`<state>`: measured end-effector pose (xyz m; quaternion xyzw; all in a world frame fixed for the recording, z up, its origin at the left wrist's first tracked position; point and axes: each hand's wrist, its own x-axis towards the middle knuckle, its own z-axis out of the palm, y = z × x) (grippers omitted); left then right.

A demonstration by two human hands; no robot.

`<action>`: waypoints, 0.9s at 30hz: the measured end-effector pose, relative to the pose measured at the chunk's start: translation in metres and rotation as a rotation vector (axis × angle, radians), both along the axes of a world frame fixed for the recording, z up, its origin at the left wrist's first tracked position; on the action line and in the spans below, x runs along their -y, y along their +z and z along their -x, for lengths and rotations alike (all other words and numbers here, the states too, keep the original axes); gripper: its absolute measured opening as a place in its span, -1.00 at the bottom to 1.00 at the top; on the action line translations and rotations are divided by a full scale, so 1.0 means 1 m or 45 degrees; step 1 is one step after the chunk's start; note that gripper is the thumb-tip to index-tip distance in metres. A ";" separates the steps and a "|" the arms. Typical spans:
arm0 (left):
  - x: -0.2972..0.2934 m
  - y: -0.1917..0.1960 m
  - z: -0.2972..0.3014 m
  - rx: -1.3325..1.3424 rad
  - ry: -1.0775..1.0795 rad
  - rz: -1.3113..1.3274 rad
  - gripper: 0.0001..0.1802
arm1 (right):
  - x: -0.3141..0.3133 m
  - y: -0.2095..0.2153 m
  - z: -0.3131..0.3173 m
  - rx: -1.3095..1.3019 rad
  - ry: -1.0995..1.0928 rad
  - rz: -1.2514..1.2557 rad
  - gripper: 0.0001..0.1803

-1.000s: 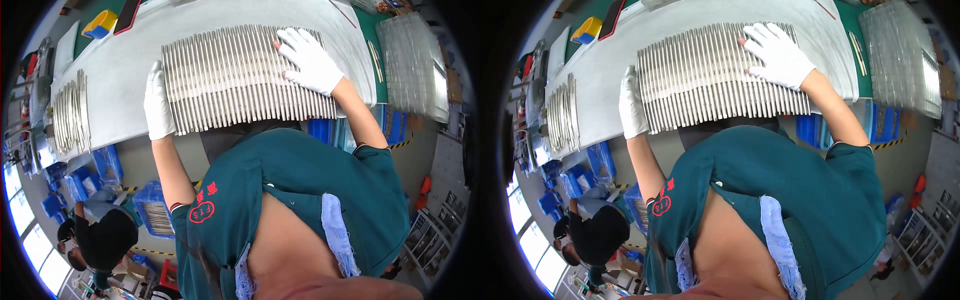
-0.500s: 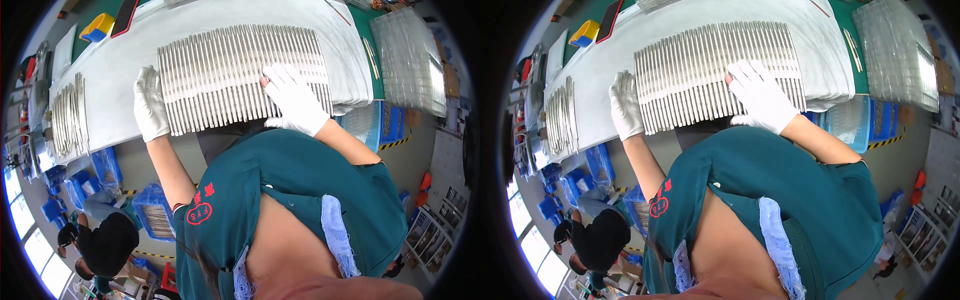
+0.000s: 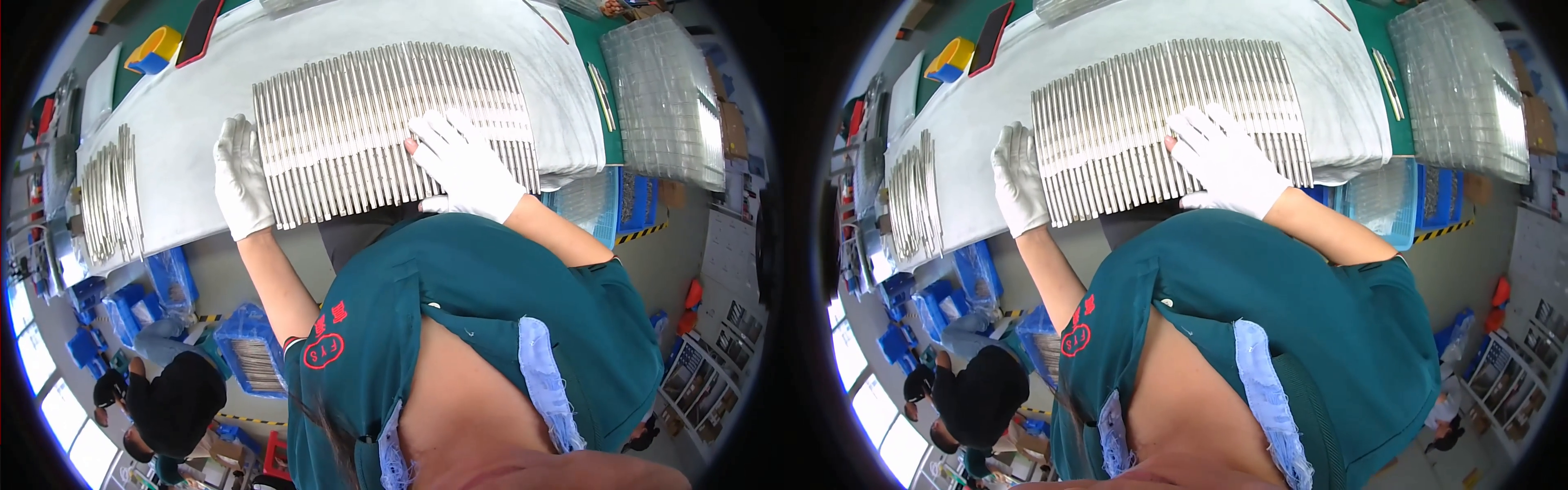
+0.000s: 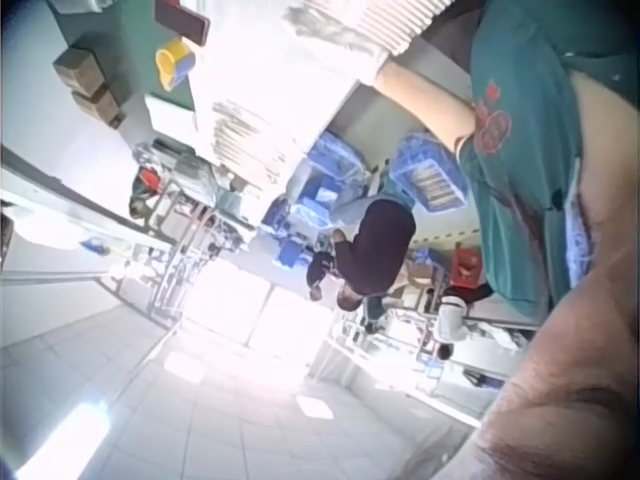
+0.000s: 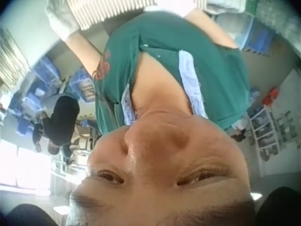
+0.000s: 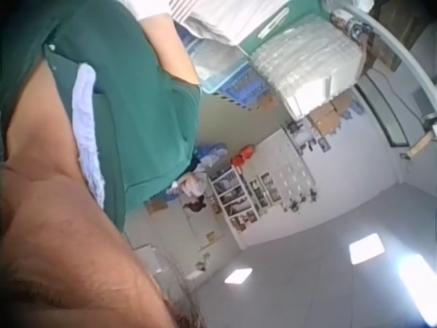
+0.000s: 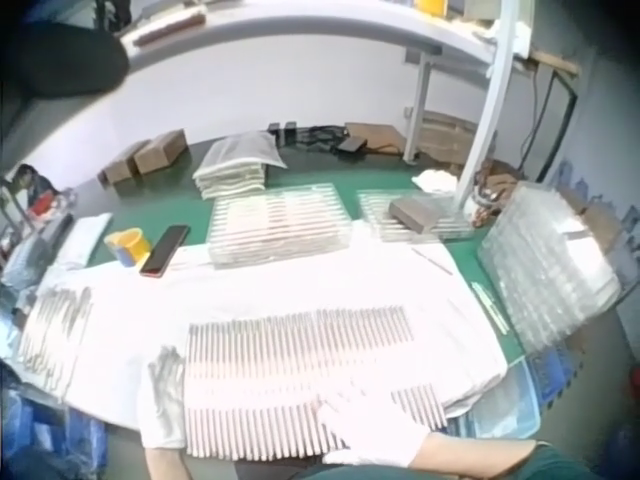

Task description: Sorting and organizing a large number of thin metal rods on a workbench.

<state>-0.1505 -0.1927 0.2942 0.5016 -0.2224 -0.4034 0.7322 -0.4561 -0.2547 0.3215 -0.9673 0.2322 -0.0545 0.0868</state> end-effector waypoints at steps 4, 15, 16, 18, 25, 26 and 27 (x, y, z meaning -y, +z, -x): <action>-0.002 -0.004 -0.001 -0.056 0.027 -0.015 -0.31 | 0.030 0.011 0.011 0.410 0.033 -0.257 -0.18; -0.006 -0.009 -0.004 0.006 0.009 0.007 -0.30 | 0.263 0.044 0.069 0.032 -1.296 0.101 -0.11; -0.006 -0.008 -0.003 -0.006 0.021 0.014 -0.33 | 0.257 0.049 0.064 0.043 -1.346 0.051 -0.16; -0.002 -0.004 -0.001 -0.010 0.038 -0.014 -0.34 | 0.263 0.044 0.068 0.089 -1.309 0.162 -0.25; 0.000 0.006 0.010 -0.030 -0.021 -0.063 -0.44 | 0.170 0.065 0.035 0.283 -0.761 0.043 -0.30; -0.006 0.020 0.019 0.481 -0.069 -0.311 -0.47 | 0.155 0.045 0.038 0.055 -0.469 0.559 -0.28; -0.008 0.027 0.029 0.982 -0.151 -0.525 -0.50 | 0.152 0.015 0.051 0.354 -0.415 0.126 -0.25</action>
